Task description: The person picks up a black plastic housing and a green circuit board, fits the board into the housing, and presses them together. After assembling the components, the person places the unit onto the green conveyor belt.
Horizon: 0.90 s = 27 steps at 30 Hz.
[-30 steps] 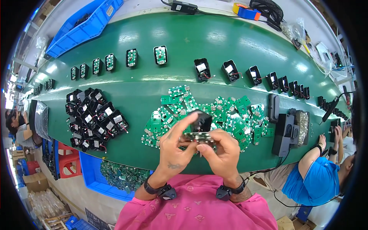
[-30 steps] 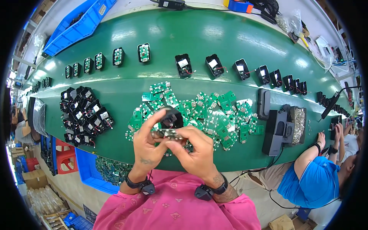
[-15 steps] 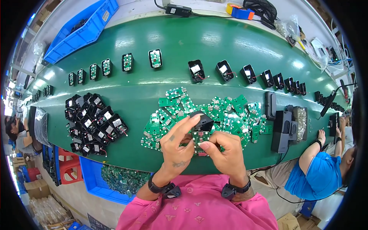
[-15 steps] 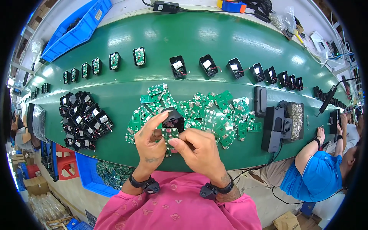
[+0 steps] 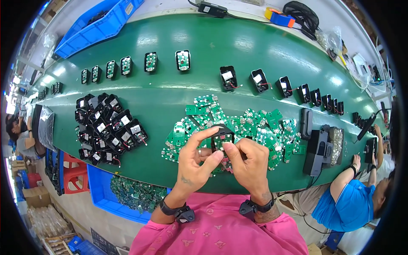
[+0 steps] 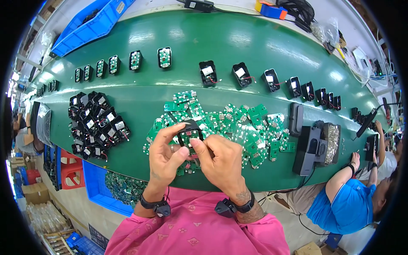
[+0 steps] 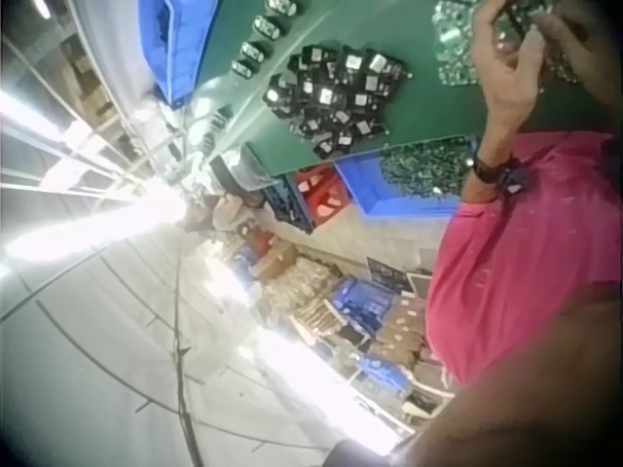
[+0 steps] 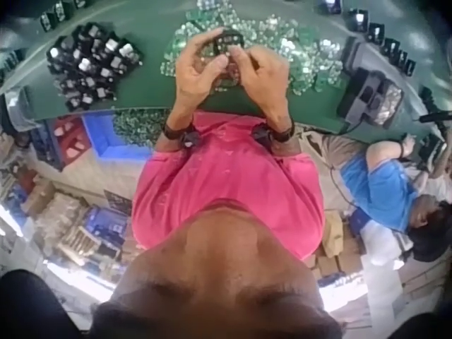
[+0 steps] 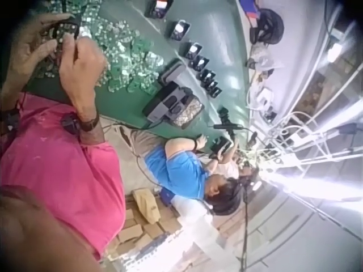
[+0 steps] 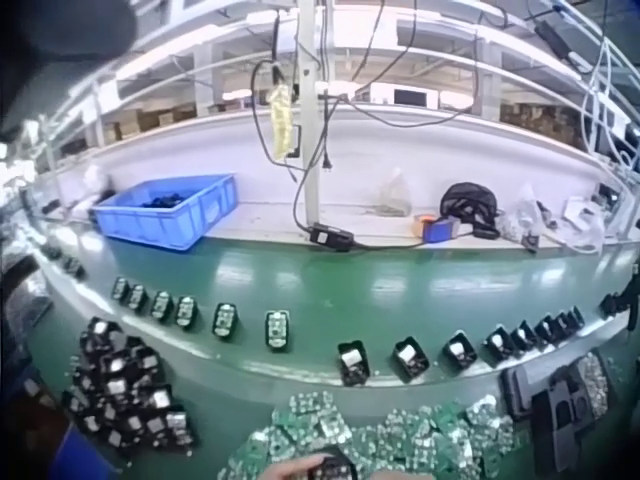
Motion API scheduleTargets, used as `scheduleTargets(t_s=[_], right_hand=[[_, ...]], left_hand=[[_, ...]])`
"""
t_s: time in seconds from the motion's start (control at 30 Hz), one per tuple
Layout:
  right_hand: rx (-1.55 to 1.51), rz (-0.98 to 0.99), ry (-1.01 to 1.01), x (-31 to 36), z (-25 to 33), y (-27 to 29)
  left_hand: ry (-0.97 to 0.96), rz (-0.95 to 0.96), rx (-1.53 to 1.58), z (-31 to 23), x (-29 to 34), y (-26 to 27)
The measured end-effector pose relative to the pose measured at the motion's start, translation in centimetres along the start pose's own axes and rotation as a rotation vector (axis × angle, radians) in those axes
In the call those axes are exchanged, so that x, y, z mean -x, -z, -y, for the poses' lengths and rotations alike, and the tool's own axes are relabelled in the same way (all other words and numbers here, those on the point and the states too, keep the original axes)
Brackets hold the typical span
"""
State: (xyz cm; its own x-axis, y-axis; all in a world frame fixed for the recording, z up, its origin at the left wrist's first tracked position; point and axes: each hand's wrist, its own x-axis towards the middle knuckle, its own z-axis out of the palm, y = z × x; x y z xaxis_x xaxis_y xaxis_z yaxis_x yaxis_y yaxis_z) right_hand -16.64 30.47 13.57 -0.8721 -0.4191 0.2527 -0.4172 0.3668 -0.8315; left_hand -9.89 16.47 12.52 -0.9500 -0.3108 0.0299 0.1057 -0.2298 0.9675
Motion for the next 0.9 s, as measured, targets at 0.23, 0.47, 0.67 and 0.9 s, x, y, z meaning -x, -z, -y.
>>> scheduleTargets(t_s=[0.23,0.47,0.67,0.9], right_hand=[[-0.197,0.125,-0.101,-0.6,0.9,-1.4],[-0.265,0.171,-0.135,-1.5,1.0,-2.0],[-0.365,0.164,-0.083,-1.8,-0.6,-3.1],[-0.423,0.188,-0.328,-4.4,-1.4,-3.7]], left_hand=[[0.055,-0.154,-0.075,0.9,-0.1,-0.5],[0.12,-0.18,-0.041,0.2,-0.7,-0.3],[-0.099,-0.194,-0.312,0.2,-1.3,0.1],[0.086,-0.129,-0.321,-0.1,-6.1,1.3]])
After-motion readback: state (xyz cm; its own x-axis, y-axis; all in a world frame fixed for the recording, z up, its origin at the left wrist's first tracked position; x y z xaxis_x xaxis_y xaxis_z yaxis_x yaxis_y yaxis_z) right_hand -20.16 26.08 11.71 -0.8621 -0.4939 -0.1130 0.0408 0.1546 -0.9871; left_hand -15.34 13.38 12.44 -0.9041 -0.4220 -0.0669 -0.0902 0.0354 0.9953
